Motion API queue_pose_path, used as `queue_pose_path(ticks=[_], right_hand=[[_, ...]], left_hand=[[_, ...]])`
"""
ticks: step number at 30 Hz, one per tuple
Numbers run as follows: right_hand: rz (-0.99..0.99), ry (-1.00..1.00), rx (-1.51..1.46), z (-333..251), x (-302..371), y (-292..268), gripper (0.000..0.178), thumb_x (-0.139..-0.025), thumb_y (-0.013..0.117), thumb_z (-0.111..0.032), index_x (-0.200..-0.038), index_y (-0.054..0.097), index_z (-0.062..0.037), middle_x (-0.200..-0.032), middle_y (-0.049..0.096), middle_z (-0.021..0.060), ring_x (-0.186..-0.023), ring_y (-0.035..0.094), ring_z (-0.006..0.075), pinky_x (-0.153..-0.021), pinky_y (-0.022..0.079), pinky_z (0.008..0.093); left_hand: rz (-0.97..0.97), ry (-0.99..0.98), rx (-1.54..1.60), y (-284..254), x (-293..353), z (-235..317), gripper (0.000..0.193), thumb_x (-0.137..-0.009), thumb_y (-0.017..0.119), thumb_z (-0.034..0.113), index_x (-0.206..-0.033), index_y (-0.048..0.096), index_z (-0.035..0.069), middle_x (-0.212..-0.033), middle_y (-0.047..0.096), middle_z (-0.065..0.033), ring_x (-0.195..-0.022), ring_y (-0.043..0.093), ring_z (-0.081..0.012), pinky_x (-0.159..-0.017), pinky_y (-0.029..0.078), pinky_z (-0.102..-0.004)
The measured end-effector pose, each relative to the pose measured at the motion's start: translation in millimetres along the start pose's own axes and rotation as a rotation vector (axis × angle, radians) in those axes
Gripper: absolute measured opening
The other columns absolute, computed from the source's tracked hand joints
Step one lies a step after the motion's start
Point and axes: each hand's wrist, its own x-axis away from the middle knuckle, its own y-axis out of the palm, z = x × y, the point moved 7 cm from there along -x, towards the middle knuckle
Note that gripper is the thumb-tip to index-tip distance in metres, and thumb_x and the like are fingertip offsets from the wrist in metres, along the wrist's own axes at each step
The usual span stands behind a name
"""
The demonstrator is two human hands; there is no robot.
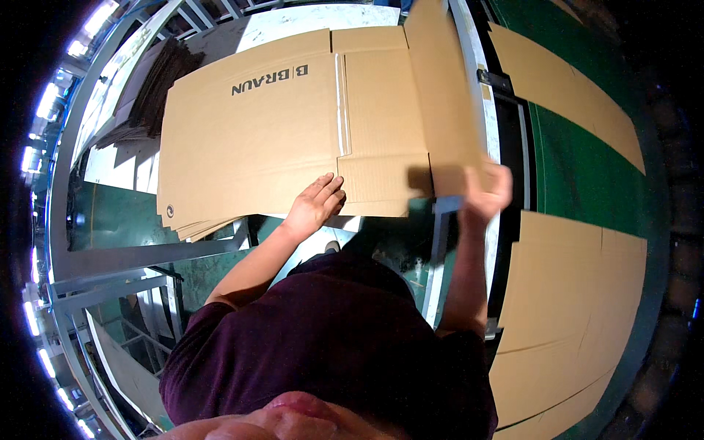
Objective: The person assembles flat cardboard boxes by folding the flaps and securing them with white plastic strapping. They repeatedly pick up flat sheets, fold the sides, and fasten the strapping to form the box structure.
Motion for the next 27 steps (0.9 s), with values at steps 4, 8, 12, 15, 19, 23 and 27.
queue_pose_path(ticks=[4,8,12,15,19,23,27], right_hand=[[-0.656,-0.575,0.622,-13,91,141,0.027,-0.072,0.058,-0.002,-0.098,0.063,-0.0005,-0.104,0.064,0.0168,-0.097,0.062,0.0304,-0.093,0.047,0.0410],[-0.771,-0.682,0.758,55,118,169,0.021,-0.070,0.056,-0.004,-0.089,0.061,0.0014,-0.105,0.063,0.0207,-0.100,0.061,0.0347,-0.093,0.047,0.0419],[-0.747,-0.684,0.749,50,121,169,0.016,-0.074,0.055,-0.005,-0.087,0.061,0.0021,-0.104,0.063,0.0211,-0.100,0.061,0.0356,-0.093,0.047,0.0427],[-0.741,-0.658,0.710,51,121,167,0.017,-0.076,0.057,-0.009,-0.087,0.061,0.0028,-0.106,0.062,0.0227,-0.103,0.059,0.0364,-0.093,0.046,0.0447],[-0.816,-0.494,0.737,51,128,163,0.024,-0.075,0.062,-0.014,-0.094,0.062,0.0009,-0.114,0.059,0.0212,-0.110,0.055,0.0356,-0.095,0.044,0.0454],[-0.738,-0.362,0.585,65,96,151,0.026,-0.075,0.065,-0.012,-0.100,0.061,-0.0056,-0.116,0.058,0.0142,-0.110,0.054,0.0346,-0.094,0.043,0.0421],[-0.054,-0.498,1.105,117,-19,122,0.027,-0.087,0.051,-0.019,-0.104,0.060,0.0007,-0.112,0.058,0.0229,-0.104,0.053,0.0398,-0.088,0.041,0.0483]], left_hand=[[-0.002,0.042,0.032,6,0,-1,0.021,-0.076,0.064,0.016,-0.092,0.060,0.004,-0.112,0.061,-0.0134,-0.107,0.058,-0.0323,-0.093,0.049,-0.0406],[-0.015,0.034,0.059,16,4,-8,0.020,-0.074,0.065,0.018,-0.089,0.061,0.005,-0.111,0.062,-0.0123,-0.107,0.059,-0.0302,-0.092,0.049,-0.0397],[0.030,0.018,0.106,21,6,-10,0.023,-0.073,0.067,0.020,-0.091,0.063,0.006,-0.110,0.062,-0.0107,-0.107,0.059,-0.0276,-0.091,0.048,-0.0382],[0.040,0.006,0.162,20,8,-17,0.029,-0.073,0.069,0.023,-0.096,0.063,0.007,-0.112,0.061,-0.0100,-0.105,0.059,-0.0254,-0.090,0.048,-0.0372],[-0.037,-0.041,0.202,9,-4,-22,0.040,-0.072,0.069,0.029,-0.103,0.061,0.004,-0.116,0.058,-0.0112,-0.101,0.058,-0.0250,-0.086,0.046,-0.0376],[-0.137,0.073,0.118,15,-16,-22,0.046,-0.070,0.068,0.031,-0.104,0.061,0.001,-0.114,0.057,-0.0135,-0.097,0.054,-0.0271,-0.085,0.044,-0.0375],[-0.200,0.148,0.333,17,-28,-31,0.033,-0.067,0.069,0.030,-0.086,0.060,0.003,-0.095,0.053,-0.0112,-0.086,0.050,-0.0280,-0.078,0.043,-0.0388]])
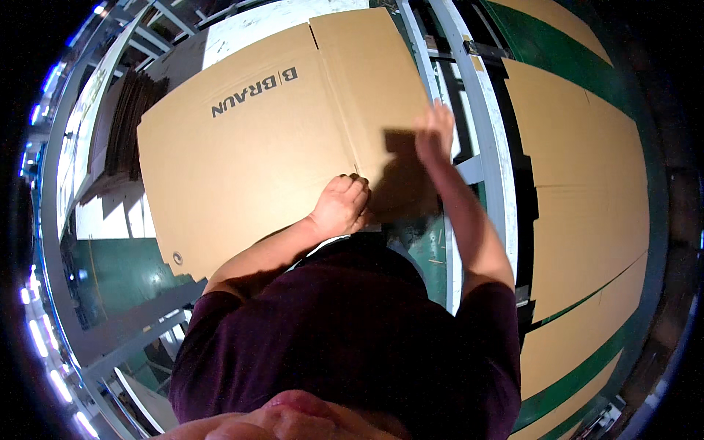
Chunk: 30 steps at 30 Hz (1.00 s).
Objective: The person assembles flat cardboard boxes by folding the flaps and securing them with white plastic strapping. They repeatedly pick up flat sheets, fold the sides, and fasten the strapping to form the box structure.
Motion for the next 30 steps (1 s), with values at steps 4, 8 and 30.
queue_pose_path(ticks=[4,8,30], right_hand=[[-0.273,0.732,-0.677,81,-57,101,0.037,-0.093,0.053,-0.029,-0.099,0.064,0.0055,-0.084,0.067,0.0125,-0.072,0.061,0.0184,-0.071,0.048,0.0332],[-0.502,1.153,-0.736,90,-93,125,0.051,-0.094,0.050,-0.042,-0.106,0.064,0.0046,-0.099,0.066,0.0156,-0.086,0.062,0.0246,-0.076,0.048,0.0377],[-0.362,0.715,0.154,29,-79,90,0.045,-0.094,0.038,-0.044,-0.102,0.062,-0.0060,-0.098,0.064,0.0207,-0.094,0.061,0.0398,-0.081,0.047,0.0507]], left_hand=[[-0.063,0.122,-0.029,3,-10,-7,0.032,-0.065,0.068,0.037,-0.076,0.057,0.009,-0.085,0.048,-0.0083,-0.083,0.048,-0.0252,-0.075,0.039,-0.0397],[-0.078,0.253,-0.014,14,-16,-12,0.031,-0.070,0.065,0.039,-0.079,0.059,0.010,-0.084,0.049,-0.0078,-0.086,0.049,-0.0237,-0.073,0.037,-0.0374],[0.026,0.229,0.105,21,-1,-17,0.030,-0.070,0.070,0.037,-0.077,0.065,0.008,-0.091,0.054,-0.0089,-0.094,0.050,-0.0281,-0.084,0.042,-0.0410]])
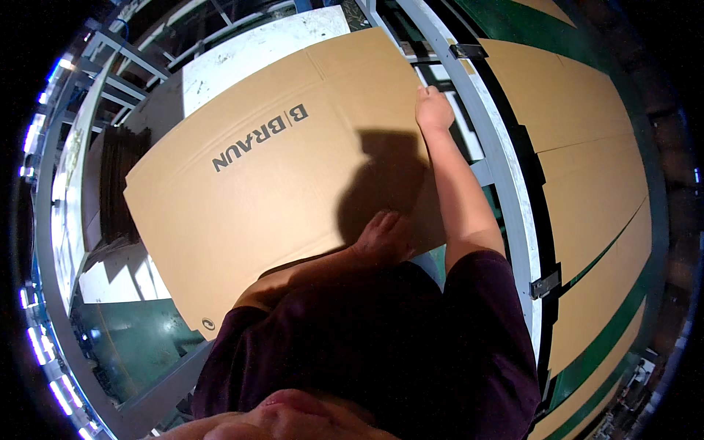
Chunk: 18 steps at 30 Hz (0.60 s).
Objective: The person assembles flat cardboard boxes by folding the flaps and securing them with white plastic strapping. They repeatedly pick up flat sheets, fold the sides, and fasten the strapping to form the box structure.
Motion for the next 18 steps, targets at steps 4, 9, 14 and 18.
queue_pose_path(ticks=[4,9,14,18], right_hand=[[-0.203,-0.203,0.040,14,5,13,0.027,-0.090,0.047,-0.025,-0.094,0.067,-0.0075,-0.097,0.068,0.0138,-0.093,0.065,0.0303,-0.076,0.052,0.0427],[-0.173,-0.005,-0.646,116,2,-1,0.021,-0.084,0.054,-0.024,-0.090,0.064,-0.0068,-0.092,0.065,0.0146,-0.090,0.061,0.0332,-0.077,0.049,0.0426],[0.221,0.071,-0.022,328,-8,-82,0.036,-0.078,0.064,-0.025,-0.109,0.060,-0.0067,-0.105,0.061,0.0164,-0.104,0.056,0.0321,-0.090,0.045,0.0402],[0.118,0.221,0.371,395,-31,-100,0.072,-0.068,0.076,-0.028,-0.129,0.044,-0.0091,-0.134,0.042,0.0150,-0.124,0.039,0.0353,-0.100,0.034,0.0482]], left_hand=[[0.115,0.125,-0.216,-12,0,15,0.025,-0.065,0.069,0.029,-0.066,0.059,0.006,-0.076,0.050,-0.0118,-0.074,0.050,-0.0286,-0.065,0.043,-0.0392],[0.067,0.009,-0.208,-22,-11,26,0.035,-0.067,0.076,0.021,-0.086,0.061,-0.003,-0.096,0.060,-0.0191,-0.094,0.060,-0.0341,-0.091,0.049,-0.0426],[-0.026,-0.047,-0.352,-3,-2,24,0.036,-0.074,0.072,0.024,-0.097,0.063,-0.001,-0.106,0.061,-0.0147,-0.103,0.059,-0.0353,-0.092,0.049,-0.0438],[-0.087,-0.184,-0.296,2,-3,31,0.038,-0.079,0.069,0.025,-0.103,0.059,-0.002,-0.106,0.059,-0.0155,-0.108,0.056,-0.0362,-0.094,0.047,-0.0462]])
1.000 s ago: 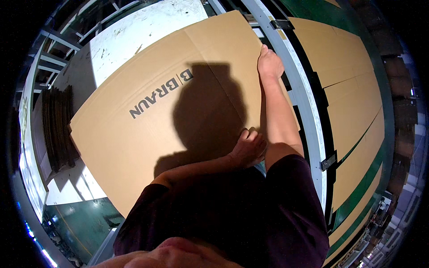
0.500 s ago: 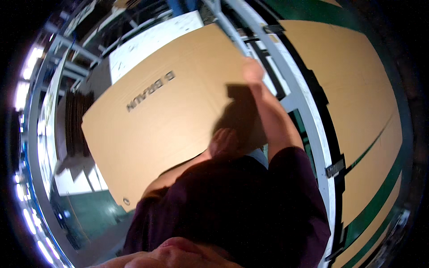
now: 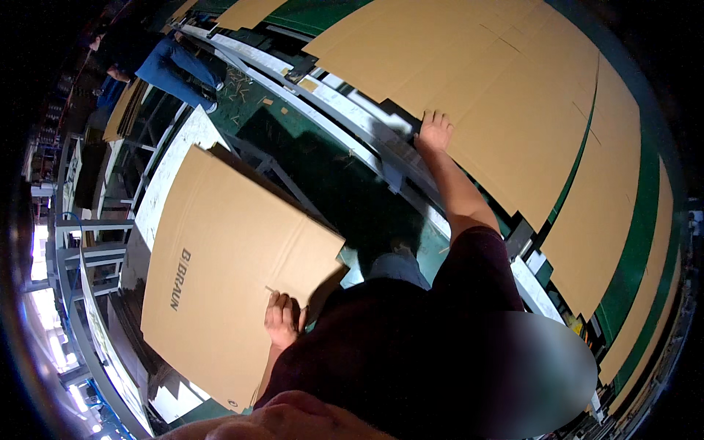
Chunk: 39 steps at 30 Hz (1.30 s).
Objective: The person assembles flat cardboard boxes by folding the flaps and securing them with white plastic strapping. They repeatedly pick up flat sheets, fold the sides, and fasten the strapping to form the box structure.
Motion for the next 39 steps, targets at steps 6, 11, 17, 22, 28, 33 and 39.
queue_pose_path(ticks=[6,11,17,22,28,33,39], right_hand=[[0.210,-0.190,0.349,-13,-86,92,0.048,-0.077,0.064,-0.025,-0.117,0.052,-0.0023,-0.126,0.047,0.0217,-0.121,0.041,0.0404,-0.098,0.035,0.0533],[0.054,-0.316,-0.014,-58,-151,-3,0.017,-0.080,0.051,-0.014,-0.085,0.065,-0.0041,-0.093,0.065,0.0192,-0.092,0.062,0.0356,-0.077,0.048,0.0508],[0.352,-0.635,-0.094,-75,-144,-236,0.021,-0.075,0.054,-0.001,-0.093,0.065,-0.0045,-0.083,0.067,0.0172,-0.077,0.067,0.0318,-0.066,0.055,0.0408],[0.833,-1.059,-0.635,-101,23,-417,0.013,-0.088,0.059,-0.010,-0.097,0.064,-0.0023,-0.088,0.069,0.0119,-0.077,0.067,0.0219,-0.068,0.054,0.0333],[1.034,-0.265,-0.701,27,-57,-473,0.035,-0.079,0.070,-0.014,-0.108,0.060,0.0024,-0.084,0.064,0.0140,-0.085,0.062,0.0212,-0.079,0.050,0.0336],[0.532,0.286,-0.989,122,-97,-152,0.056,-0.075,0.075,-0.024,-0.118,0.052,0.0040,-0.108,0.063,0.0204,-0.101,0.061,0.0314,-0.088,0.047,0.0408],[0.184,0.813,-0.878,45,77,61,0.059,-0.076,0.075,-0.027,-0.120,0.053,0.0056,-0.120,0.056,0.0205,-0.111,0.053,0.0320,-0.090,0.047,0.0420]], left_hand=[[-0.104,-0.074,-0.003,-1,-1,1,0.042,-0.081,0.069,0.026,-0.108,0.055,-0.003,-0.111,0.056,-0.0181,-0.112,0.052,-0.0387,-0.097,0.044,-0.0507],[-0.118,-0.109,-0.027,6,11,2,0.045,-0.080,0.069,0.026,-0.112,0.052,-0.002,-0.115,0.053,-0.0174,-0.117,0.049,-0.0384,-0.098,0.043,-0.0517],[-0.020,-0.033,0.003,13,8,-4,0.044,-0.080,0.069,0.027,-0.110,0.052,-0.001,-0.114,0.054,-0.0176,-0.115,0.050,-0.0392,-0.098,0.043,-0.0519],[-0.039,-0.033,-0.021,11,11,-2,0.045,-0.078,0.070,0.025,-0.110,0.053,-0.002,-0.112,0.055,-0.0190,-0.112,0.051,-0.0416,-0.094,0.044,-0.0517],[-0.013,-0.006,-0.035,12,11,-3,0.043,-0.079,0.069,0.024,-0.109,0.053,-0.002,-0.112,0.054,-0.0185,-0.113,0.051,-0.0401,-0.096,0.044,-0.0514],[-0.004,0.009,-0.038,11,1,3,0.041,-0.078,0.068,0.020,-0.109,0.053,-0.002,-0.111,0.053,-0.0170,-0.113,0.050,-0.0370,-0.100,0.042,-0.0503],[-0.043,-0.089,-0.035,6,5,5,0.042,-0.075,0.070,0.017,-0.109,0.053,-0.002,-0.112,0.053,-0.0166,-0.115,0.049,-0.0361,-0.101,0.042,-0.0481]])
